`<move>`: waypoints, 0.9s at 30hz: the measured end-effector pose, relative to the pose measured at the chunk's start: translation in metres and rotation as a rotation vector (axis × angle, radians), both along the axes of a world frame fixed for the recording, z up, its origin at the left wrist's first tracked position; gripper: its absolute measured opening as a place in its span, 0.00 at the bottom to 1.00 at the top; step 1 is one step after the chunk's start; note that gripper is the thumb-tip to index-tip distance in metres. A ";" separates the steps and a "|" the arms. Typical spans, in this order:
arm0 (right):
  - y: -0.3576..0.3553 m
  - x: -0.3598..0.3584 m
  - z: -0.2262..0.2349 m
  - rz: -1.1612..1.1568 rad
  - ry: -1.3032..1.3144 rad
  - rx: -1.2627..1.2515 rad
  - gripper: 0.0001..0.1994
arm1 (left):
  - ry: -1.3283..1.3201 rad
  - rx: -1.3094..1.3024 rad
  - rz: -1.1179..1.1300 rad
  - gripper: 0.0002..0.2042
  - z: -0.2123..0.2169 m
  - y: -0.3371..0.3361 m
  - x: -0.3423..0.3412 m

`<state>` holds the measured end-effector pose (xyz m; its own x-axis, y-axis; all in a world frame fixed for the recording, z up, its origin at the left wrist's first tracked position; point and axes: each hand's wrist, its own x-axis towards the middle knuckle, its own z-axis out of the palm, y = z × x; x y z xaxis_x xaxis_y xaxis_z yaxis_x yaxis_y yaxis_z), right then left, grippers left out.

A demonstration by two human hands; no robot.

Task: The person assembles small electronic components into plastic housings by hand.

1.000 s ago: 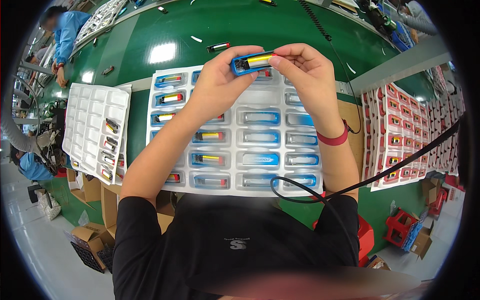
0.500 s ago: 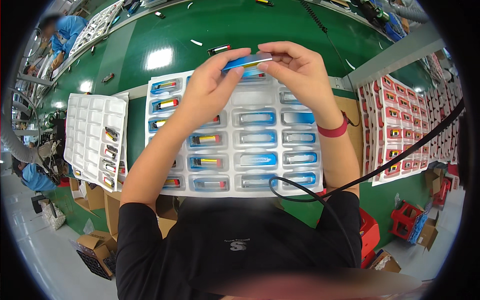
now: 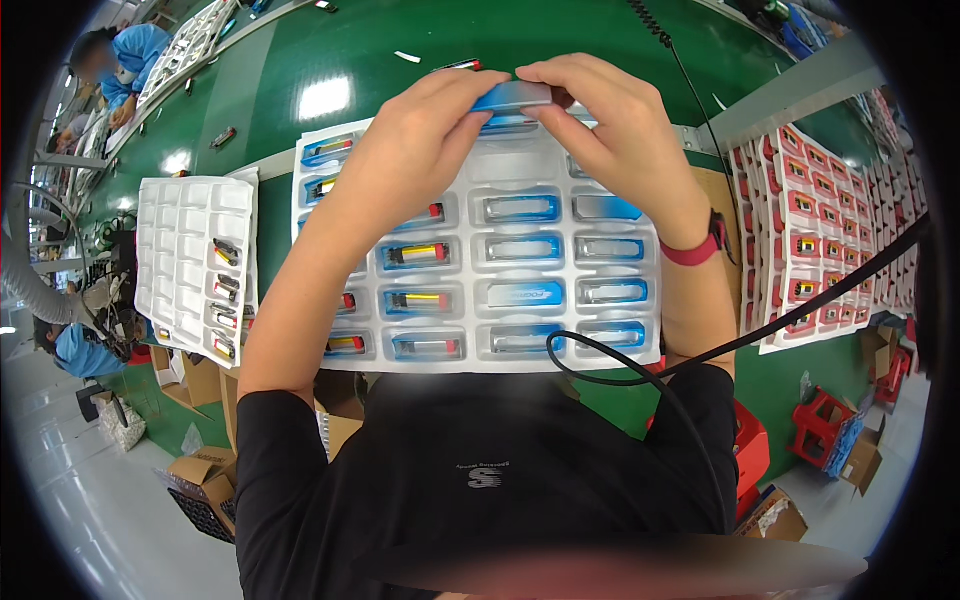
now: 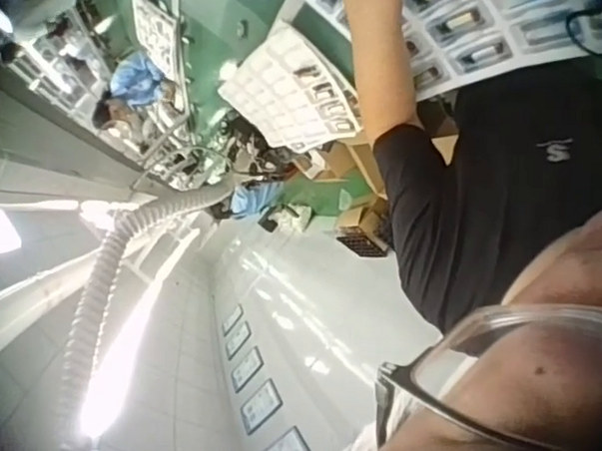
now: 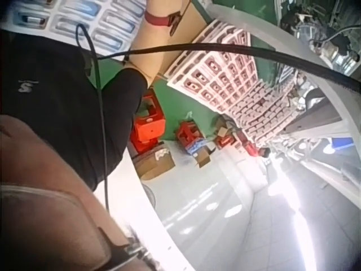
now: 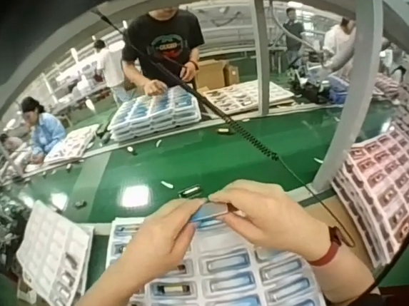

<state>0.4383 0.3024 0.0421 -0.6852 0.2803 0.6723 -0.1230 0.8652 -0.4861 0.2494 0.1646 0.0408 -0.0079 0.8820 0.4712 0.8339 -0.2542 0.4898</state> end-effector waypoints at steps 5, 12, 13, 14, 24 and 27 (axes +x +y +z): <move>-0.007 -0.002 -0.006 -0.044 -0.037 0.272 0.14 | 0.160 0.043 -0.042 0.17 0.000 -0.006 0.001; -0.011 -0.004 -0.006 0.004 -0.067 0.116 0.13 | -0.025 -0.037 -0.026 0.16 -0.001 -0.007 -0.006; -0.011 -0.004 -0.005 0.000 -0.079 0.027 0.13 | -0.052 -0.012 -0.028 0.16 -0.001 -0.007 -0.007; -0.011 -0.005 -0.005 -0.005 -0.092 -0.062 0.13 | -0.057 -0.014 -0.023 0.16 -0.003 -0.007 -0.007; -0.015 -0.010 0.001 -0.072 0.174 0.611 0.19 | -0.089 0.246 0.010 0.30 -0.013 -0.014 -0.012; -0.015 -0.010 0.001 -0.066 0.299 0.702 0.19 | -0.145 0.586 -0.210 0.39 -0.017 -0.015 -0.023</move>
